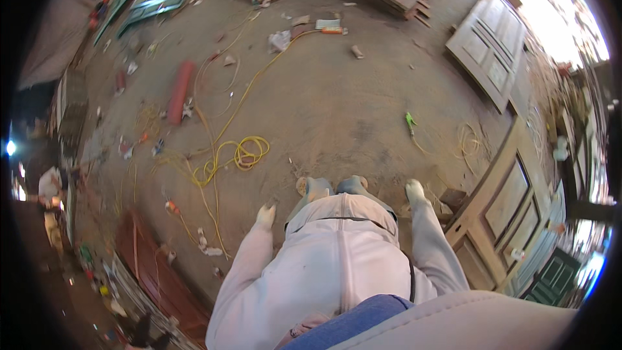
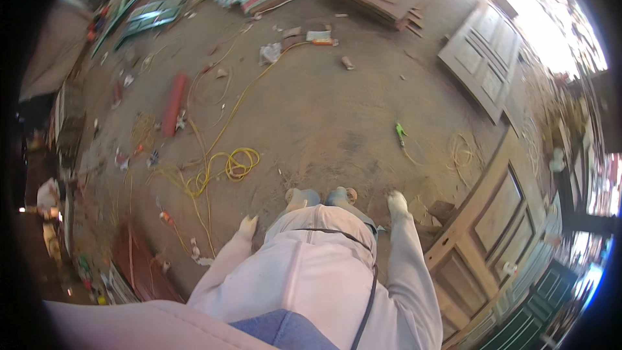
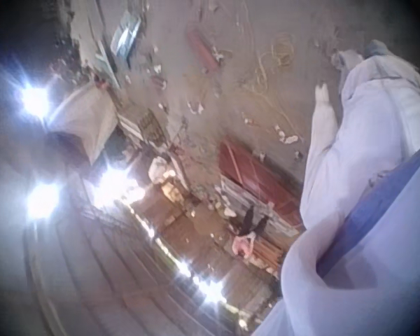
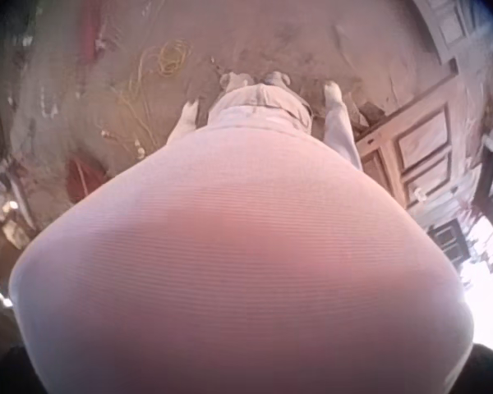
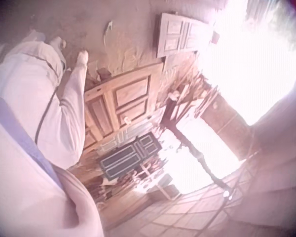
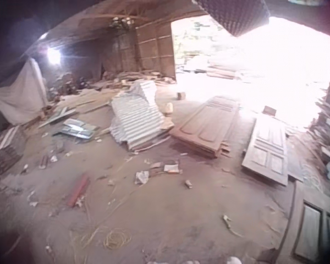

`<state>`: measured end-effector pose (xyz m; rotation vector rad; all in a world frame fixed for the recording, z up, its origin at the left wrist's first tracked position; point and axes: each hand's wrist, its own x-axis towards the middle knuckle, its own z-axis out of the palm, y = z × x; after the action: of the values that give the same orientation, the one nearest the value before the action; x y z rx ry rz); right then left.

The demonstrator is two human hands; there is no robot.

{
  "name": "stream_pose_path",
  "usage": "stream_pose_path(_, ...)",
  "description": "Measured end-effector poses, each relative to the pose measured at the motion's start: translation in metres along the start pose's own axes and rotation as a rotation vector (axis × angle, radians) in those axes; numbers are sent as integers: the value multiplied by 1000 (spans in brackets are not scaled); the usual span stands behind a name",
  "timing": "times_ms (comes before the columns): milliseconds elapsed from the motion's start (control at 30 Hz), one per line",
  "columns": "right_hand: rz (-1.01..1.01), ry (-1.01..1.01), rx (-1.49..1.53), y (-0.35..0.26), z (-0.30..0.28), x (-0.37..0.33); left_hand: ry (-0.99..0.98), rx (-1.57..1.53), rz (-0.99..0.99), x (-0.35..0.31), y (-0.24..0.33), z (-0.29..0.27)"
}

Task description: The person sands a wooden door with an angle grinder, then applies a liquid finish with a cloth. The person moves between doors, sands curved panels, and wipes the surface with a finish from a small container.

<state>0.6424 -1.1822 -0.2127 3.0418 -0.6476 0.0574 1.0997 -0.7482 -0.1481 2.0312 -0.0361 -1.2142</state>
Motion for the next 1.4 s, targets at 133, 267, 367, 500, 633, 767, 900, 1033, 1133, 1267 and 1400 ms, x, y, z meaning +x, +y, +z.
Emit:
stream_pose_path(133, 721, -558, 766, -129, -81, 192, 385, 398, -110, -44, -160, -105)
stream_pose_path(267, 418, -544, 651, -179, -152, 267, 87, 703, -162, -25, -154, -103)
stream_pose_path(367, 535, -503, 686, -180, -161, 240, -71, 928, 84, 15, -100, -103)
stream_pose_path(500, 892, -497, 637, -174, -129, 147, -154, 1103, 530, 67, -15, -85)
stream_pose_path(633, 1375, -369, 431, -193, -144, 34, -211, 964, 672, 131, 103, -60)
stream_pose_path(767, 1659, -217, 133, -219, -163, -54, -203, 445, 359, 206, 230, -44)
stream_pose_path(900, 2030, -331, 127, -267, -147, -128, -208, 443, 307, 229, 308, 30)
stream_pose_path(1033, 2052, -462, 335, -278, -165, -127, -379, 578, 252, 206, 302, 124)
stream_pose_path(1133, 2140, -402, 378, -276, -155, -124, -589, 966, 325, 158, 259, 223)
stream_pose_path(1267, 2215, -407, 448, -266, -153, -114, -932, 1421, 1182, 57, 237, 324)
stream_pose_path(1400, 2244, -435, 473, -263, -153, -110, -1201, 1377, 1229, 3, 274, 392)
